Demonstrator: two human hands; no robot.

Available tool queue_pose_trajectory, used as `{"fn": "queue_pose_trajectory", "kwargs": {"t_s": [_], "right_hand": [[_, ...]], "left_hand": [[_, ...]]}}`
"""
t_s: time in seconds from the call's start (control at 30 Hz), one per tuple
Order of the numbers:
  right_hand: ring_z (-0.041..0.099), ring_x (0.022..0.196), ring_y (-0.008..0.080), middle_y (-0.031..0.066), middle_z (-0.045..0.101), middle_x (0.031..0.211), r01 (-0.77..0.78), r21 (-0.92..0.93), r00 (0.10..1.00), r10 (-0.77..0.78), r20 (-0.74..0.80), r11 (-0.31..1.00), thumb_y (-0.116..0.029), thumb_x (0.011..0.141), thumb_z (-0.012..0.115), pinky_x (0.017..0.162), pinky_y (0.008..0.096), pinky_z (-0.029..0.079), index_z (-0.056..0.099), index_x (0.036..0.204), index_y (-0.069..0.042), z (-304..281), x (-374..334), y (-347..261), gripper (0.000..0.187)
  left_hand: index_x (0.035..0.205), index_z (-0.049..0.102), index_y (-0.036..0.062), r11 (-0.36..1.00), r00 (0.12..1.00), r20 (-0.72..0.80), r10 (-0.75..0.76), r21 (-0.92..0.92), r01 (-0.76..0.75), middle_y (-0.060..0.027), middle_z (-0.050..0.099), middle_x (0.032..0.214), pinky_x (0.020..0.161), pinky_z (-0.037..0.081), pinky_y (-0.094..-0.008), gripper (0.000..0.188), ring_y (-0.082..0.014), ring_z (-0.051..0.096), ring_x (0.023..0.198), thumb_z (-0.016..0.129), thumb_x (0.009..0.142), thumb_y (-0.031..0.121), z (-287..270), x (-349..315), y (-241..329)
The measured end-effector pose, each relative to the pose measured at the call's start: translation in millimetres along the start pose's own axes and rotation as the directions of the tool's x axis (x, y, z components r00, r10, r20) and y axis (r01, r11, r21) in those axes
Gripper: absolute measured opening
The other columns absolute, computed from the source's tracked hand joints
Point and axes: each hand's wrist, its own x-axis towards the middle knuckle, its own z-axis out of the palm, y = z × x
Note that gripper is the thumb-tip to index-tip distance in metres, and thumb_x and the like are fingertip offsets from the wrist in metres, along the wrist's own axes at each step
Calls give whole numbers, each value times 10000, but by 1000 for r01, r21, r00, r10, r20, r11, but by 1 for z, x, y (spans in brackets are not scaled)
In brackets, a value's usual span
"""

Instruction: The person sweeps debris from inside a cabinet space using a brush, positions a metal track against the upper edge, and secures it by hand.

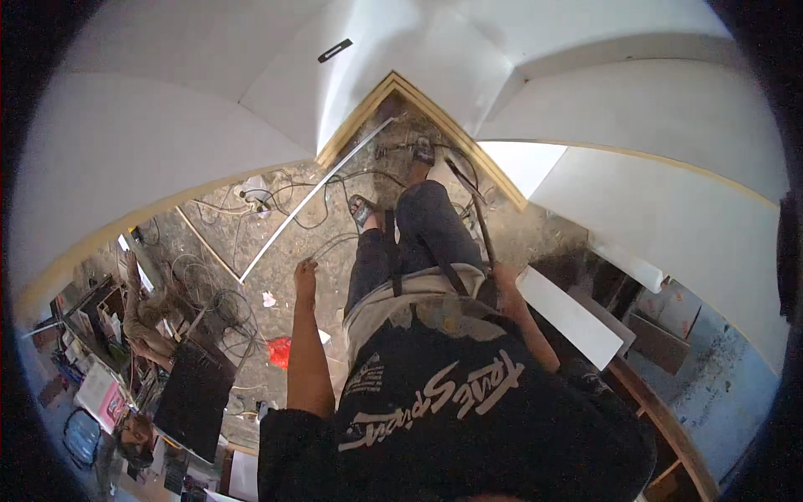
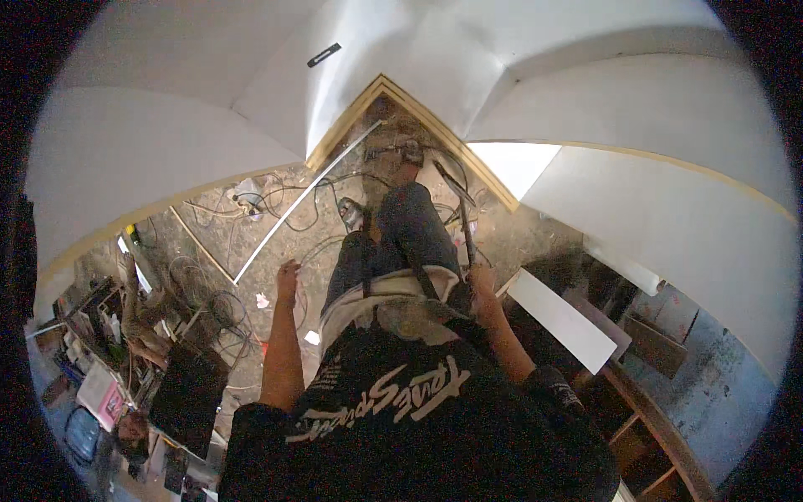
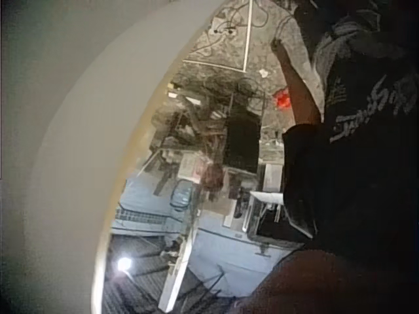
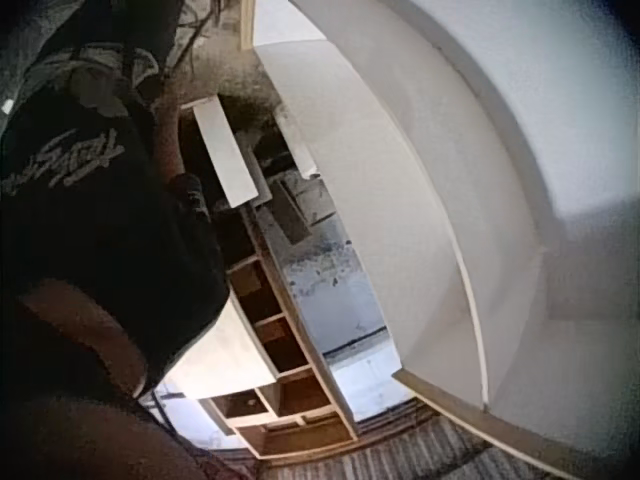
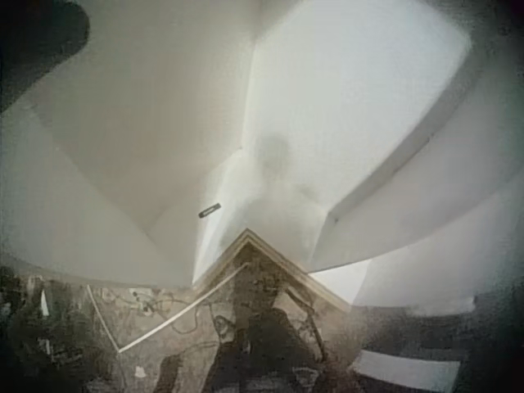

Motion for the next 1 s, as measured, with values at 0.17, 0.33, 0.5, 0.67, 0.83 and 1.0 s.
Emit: {"fn": "queue_pose_trajectory", "kwargs": {"t_s": [0.17, 0.33, 0.5, 0.67, 0.83, 1.0], "right_hand": [[523, 628, 222, 109, 569, 754, -302, 686, 946, 298, 129, 661, -383, 855, 573, 560, 386, 414, 605, 1000, 28, 40, 75, 54, 437], [554, 663, 236, 122, 590, 802, -349, 453, 921, 211, 328, 820, -347, 847, 578, 583, 391, 439, 604, 1019, 25, 41, 64, 66, 410], [585, 698, 251, 135, 610, 850, -152, 173, 910, 70, 409, 973, -310, 839, 583, 605, 396, 464, 603, 1037, 21, 61, 64, 56, 387], [616, 734, 266, 148, 630, 898, 321, -282, 926, -238, 293, 904, -274, 830, 589, 627, 402, 489, 602, 1056, 18, 114, 114, 44, 369], [642, 757, 271, 156, 648, 938, 380, -276, 924, -348, 159, 883, -246, 824, 599, 620, 401, 507, 597, 1085, 10, 155, 136, -1, 365], [640, 715, 206, 133, 663, 911, -37, 215, 928, -46, 370, 976, -292, 822, 646, 489, 358, 492, 605, 1100, -7, 162, 79, -49, 400]], "left_hand": [[1168, 546, 2, 990, 999, 20, 39, -135, -36, -107, 605, 1017, 850, 445, -301, 322, -176, 567, 979, 525, 909, 191, 21, -34, 76], [1149, 565, -16, 941, 972, 109, 210, 246, -231, -103, 615, 1001, 849, 450, -305, 343, -184, 575, 959, 544, 906, 225, 4, -75, 18], [1110, 592, -20, 983, 996, 26, -80, 167, 74, -108, 641, 968, 826, 466, -327, 338, -191, 592, 908, 548, 894, 236, -22, -83, -81], [1106, 593, -13, 988, 999, 50, 0, 157, -8, -111, 630, 957, 790, 481, -323, 312, -197, 591, 892, 557, 891, 210, -14, -66, -43], [1149, 559, -18, 993, 989, -108, 100, 77, -92, -127, 621, 1003, 799, 482, -314, 330, -201, 591, 913, 547, 898, 196, 3, -71, 26], [1166, 550, -18, 989, 987, -59, 148, 24, -147, -137, 614, 1050, 810, 480, -309, 338, -204, 588, 947, 548, 903, 195, -37, -76, -40]]}}
